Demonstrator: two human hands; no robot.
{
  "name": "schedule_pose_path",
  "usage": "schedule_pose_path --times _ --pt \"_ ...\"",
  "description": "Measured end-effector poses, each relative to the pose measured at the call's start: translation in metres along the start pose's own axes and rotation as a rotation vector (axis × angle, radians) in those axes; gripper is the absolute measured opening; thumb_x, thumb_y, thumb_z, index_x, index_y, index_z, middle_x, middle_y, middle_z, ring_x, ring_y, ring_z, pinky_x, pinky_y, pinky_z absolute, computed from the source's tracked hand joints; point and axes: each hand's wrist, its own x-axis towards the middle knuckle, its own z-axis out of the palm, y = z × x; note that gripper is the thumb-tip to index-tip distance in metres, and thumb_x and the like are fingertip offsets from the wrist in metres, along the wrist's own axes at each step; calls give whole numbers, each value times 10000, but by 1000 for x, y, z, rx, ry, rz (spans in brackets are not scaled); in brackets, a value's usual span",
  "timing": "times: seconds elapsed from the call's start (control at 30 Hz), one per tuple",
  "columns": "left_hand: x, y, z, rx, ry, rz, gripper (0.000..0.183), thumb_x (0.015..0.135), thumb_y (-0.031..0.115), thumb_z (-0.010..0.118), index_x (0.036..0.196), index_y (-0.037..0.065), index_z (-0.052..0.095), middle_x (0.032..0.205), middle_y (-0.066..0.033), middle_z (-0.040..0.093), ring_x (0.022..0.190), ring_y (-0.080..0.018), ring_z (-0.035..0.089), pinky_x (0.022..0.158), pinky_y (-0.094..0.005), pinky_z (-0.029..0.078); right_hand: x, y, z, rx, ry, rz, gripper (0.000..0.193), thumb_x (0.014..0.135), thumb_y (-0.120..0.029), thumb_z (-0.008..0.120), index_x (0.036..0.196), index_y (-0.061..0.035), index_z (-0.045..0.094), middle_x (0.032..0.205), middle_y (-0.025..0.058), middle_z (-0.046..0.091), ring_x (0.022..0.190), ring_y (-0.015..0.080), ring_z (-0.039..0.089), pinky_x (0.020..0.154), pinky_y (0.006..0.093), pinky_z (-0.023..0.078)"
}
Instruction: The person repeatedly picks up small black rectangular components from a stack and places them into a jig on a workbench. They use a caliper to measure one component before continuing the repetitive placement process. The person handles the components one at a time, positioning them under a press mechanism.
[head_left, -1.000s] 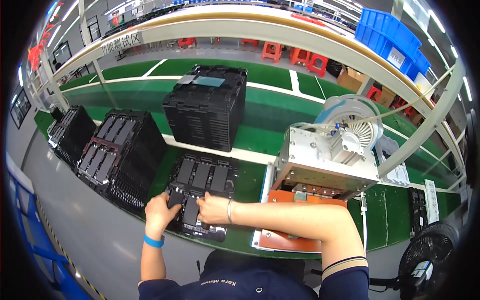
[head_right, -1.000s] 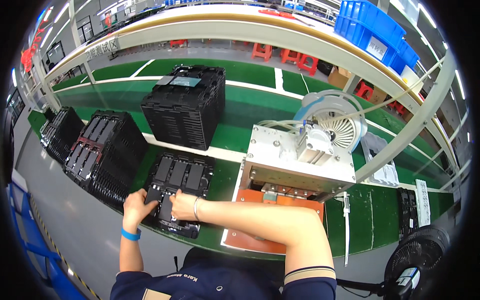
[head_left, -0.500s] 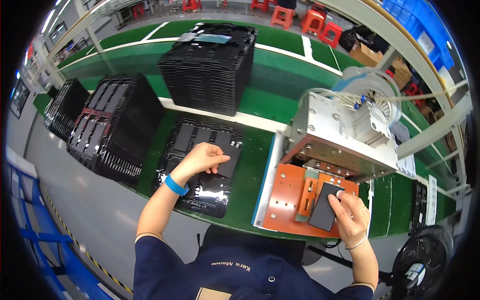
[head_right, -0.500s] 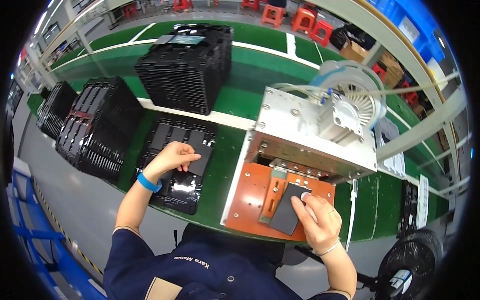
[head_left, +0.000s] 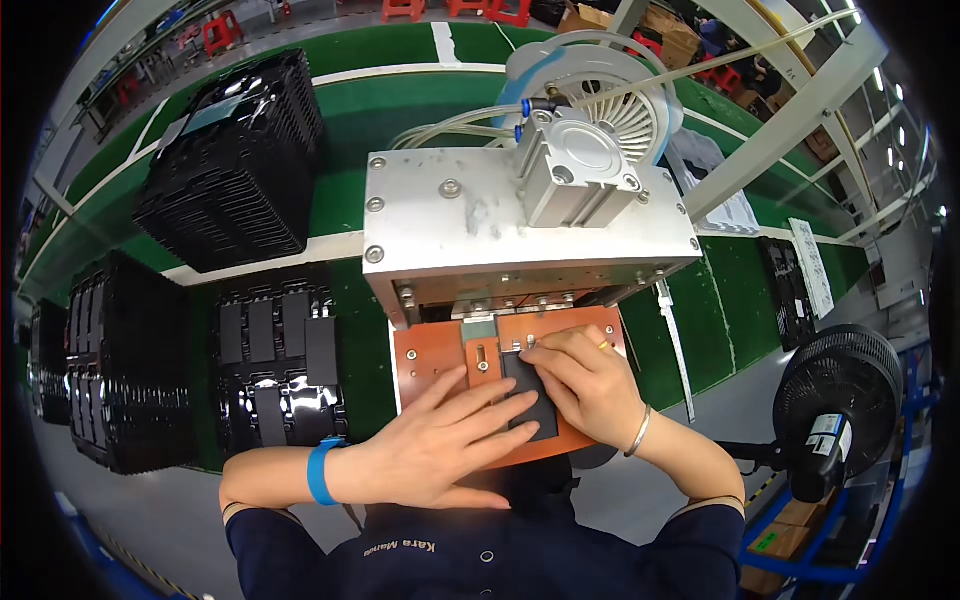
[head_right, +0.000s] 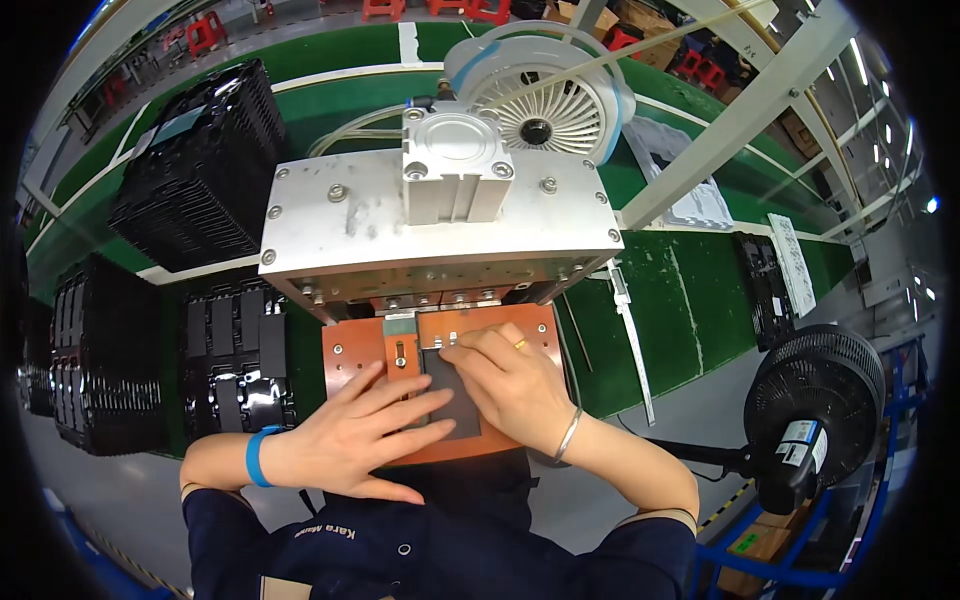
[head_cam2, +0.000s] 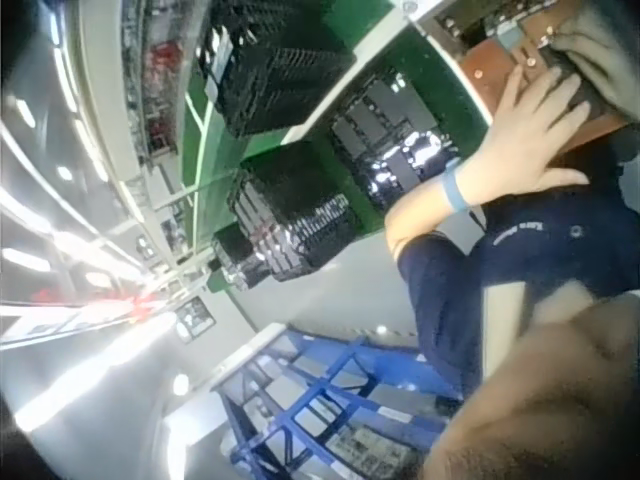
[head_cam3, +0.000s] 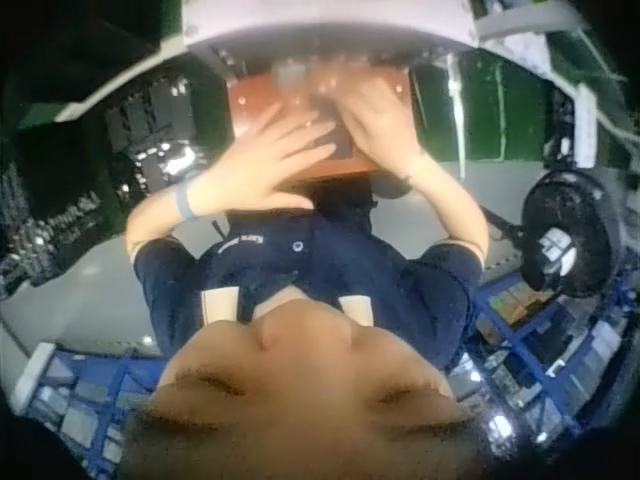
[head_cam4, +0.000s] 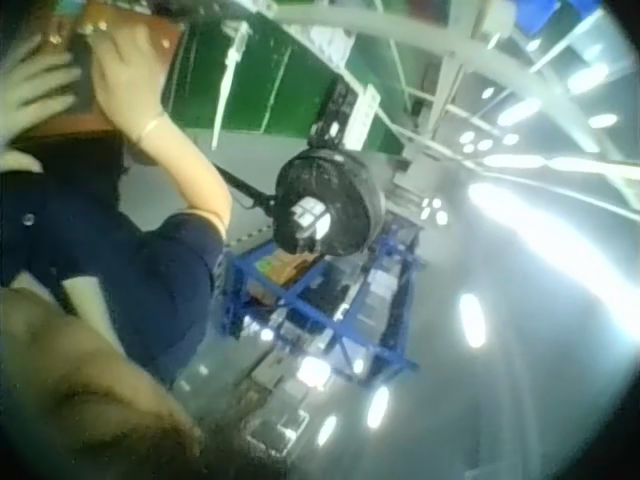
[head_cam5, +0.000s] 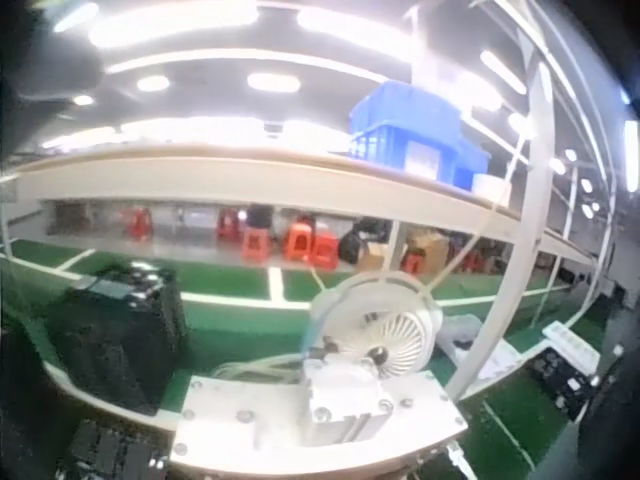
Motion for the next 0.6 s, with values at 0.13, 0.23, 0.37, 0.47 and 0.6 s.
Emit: schedule_pose_path --times 0.13,0.23,0.37,0.47,0.6 --pt "1 -3 5 -13 -66 -5 676 839 614 620 1299 119 587 1431 -121 479 1324 -313 443 1036 -600 334 1 3 4 -75 -41 -47 305 733 -4 696 1034 -45 672 1025 82 637 978 274 593 838 364 508" --pt "-1 -1 5 -13 -71 -25 664 839 611 620 1288 122 597 1431 -115 485 1322 -299 450 1039 -592 336 3 2 6 -95 -58 -64 350 730 -21 652 1080 -28 652 1099 95 608 1045 280 563 893 411 487" --pt "-1 0 4 -20 -70 -39 650 839 604 623 1283 129 604 1433 -110 488 1321 -293 455 1046 -585 330 -1 6 12 -1 -4 13 406 727 -28 634 1132 -47 645 1176 95 576 1051 286 547 916 436 453" --pt "0 -1 4 -19 -77 -41 643 840 601 622 1282 134 607 1433 -108 489 1323 -294 453 1055 -581 320 0 6 2 -67 -117 -66 418 740 -36 639 1154 -87 653 1199 85 569 1019 282 548 867 378 452" --pt "2 -2 2 -24 -85 -39 645 838 598 625 1286 135 607 1427 -110 494 1324 -300 451 1070 -580 298 0 8 3 -62 -87 -24 405 755 -82 674 1158 -119 671 1195 81 573 1000 267 552 834 350 455"
